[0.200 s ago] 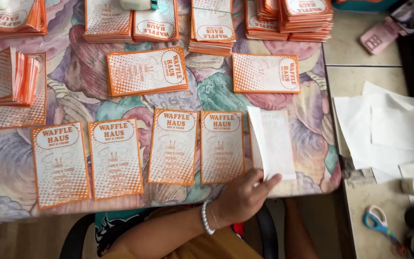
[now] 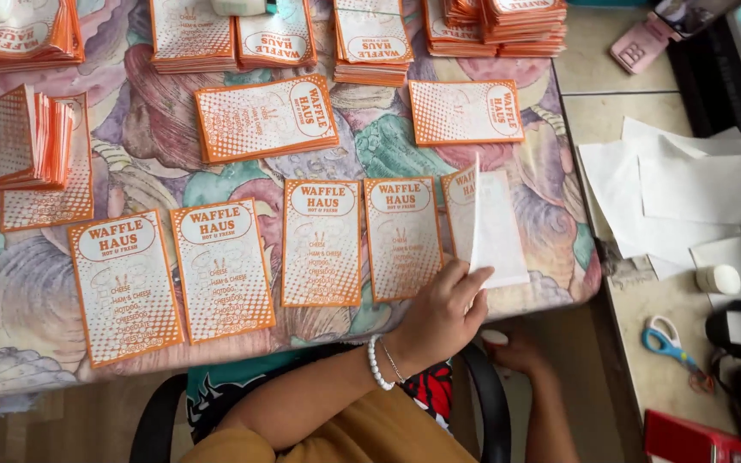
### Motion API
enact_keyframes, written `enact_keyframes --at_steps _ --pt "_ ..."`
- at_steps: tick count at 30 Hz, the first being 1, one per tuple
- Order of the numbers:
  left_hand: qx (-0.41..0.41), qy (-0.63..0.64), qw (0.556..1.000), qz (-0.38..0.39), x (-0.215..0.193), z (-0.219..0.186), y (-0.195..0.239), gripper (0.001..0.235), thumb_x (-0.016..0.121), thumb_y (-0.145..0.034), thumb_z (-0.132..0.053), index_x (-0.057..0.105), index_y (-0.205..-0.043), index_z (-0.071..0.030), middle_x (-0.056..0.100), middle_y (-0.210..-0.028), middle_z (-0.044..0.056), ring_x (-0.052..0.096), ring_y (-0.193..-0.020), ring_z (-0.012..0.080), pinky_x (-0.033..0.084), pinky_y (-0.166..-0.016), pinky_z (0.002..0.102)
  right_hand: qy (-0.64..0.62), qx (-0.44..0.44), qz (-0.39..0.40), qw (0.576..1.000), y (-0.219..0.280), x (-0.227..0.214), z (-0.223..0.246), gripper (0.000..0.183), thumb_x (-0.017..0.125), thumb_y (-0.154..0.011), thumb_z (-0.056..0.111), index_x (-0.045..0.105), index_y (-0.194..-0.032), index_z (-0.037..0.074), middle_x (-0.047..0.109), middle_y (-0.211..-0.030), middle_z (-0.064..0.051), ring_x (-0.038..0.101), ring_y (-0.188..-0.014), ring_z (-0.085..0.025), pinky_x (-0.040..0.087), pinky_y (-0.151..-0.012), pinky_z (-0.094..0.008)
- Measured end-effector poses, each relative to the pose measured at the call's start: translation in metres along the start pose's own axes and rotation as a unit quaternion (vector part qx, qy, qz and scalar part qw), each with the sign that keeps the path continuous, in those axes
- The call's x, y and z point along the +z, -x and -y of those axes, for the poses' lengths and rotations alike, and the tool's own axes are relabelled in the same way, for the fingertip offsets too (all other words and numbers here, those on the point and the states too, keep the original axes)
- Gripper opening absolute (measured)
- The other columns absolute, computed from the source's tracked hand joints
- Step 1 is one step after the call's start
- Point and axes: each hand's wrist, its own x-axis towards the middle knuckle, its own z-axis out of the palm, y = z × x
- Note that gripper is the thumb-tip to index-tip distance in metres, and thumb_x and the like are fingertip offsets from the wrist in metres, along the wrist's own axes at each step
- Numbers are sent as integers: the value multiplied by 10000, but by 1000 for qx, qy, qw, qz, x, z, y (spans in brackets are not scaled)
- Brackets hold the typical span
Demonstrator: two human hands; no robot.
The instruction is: Applying glue to the edges of paper bags and folding them to complete the assembly.
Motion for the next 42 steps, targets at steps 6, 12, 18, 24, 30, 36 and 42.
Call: enact_keyframes --at_steps 6,12,18,24,30,36,42 --pt "7 -75 996 55 -30 -1 13 301 698 -967 -165 654 -1199 20 573 -976 124 584 -967 320 479 -900 450 16 -7 -72 997 133 -44 -15 129 789 -671 102 783 -768 17 786 -661 -114 699 -649 -189 517 -611 -326" --pt "2 -121 989 89 -62 -1 20 331 686 -973 -219 660 -1217 2 588 -997 129 548 -1039 334 440 -983 462 -161 -467 -200 846 199 -47 56 39 761 -790 33 733 -796 8 700 -1299 -193 609 -964 -272 521 -837 -365" --pt "-17 -231 960 159 -75 6 12 548 672 -906 -453 697 -1223 -7 554 -1076 222 520 -1197 448 350 -1070 616 2 -529 -214 821 163 -49 112 153 828 -643 132 761 -759 57 666 -1433 -135 582 -1331 -418 501 -1032 -506" --pt "16 -278 938 207 -61 21 17 676 652 -877 -584 621 -1362 -114 394 -1599 171 329 -1505 419 220 -1220 693 37 -481 -213 850 161 -73 97 179 721 -735 72 598 -615 21 618 -1474 -166 552 -1421 -245 514 -937 -291" --pt "49 -294 925 235 -41 25 13 690 512 -951 -596 561 -1371 -52 469 -1577 159 357 -1503 428 162 -1227 715 42 -437 -254 862 150 -92 83 342 735 -727 108 692 -1053 14 649 -1432 -150 581 -1372 -219 482 -1003 -284" --pt "71 -312 914 249 -33 28 14 751 463 -946 -635 535 -1419 -56 374 -1622 194 232 -1557 412 165 -1243 694 49 -354 -279 891 142 -104 76 355 742 -723 155 742 -1072 89 699 -1398 25 676 -850 -87 508 -785 -306" --pt "79 -296 915 262 -37 31 20 703 479 -983 -570 483 -1490 -83 443 -1585 147 302 -1528 390 160 -1233 705 -49 -414 -292 861 171 -97 76 264 753 -799 76 715 -1060 67 714 -1318 -72 626 -960 -121 447 -1055 -333"
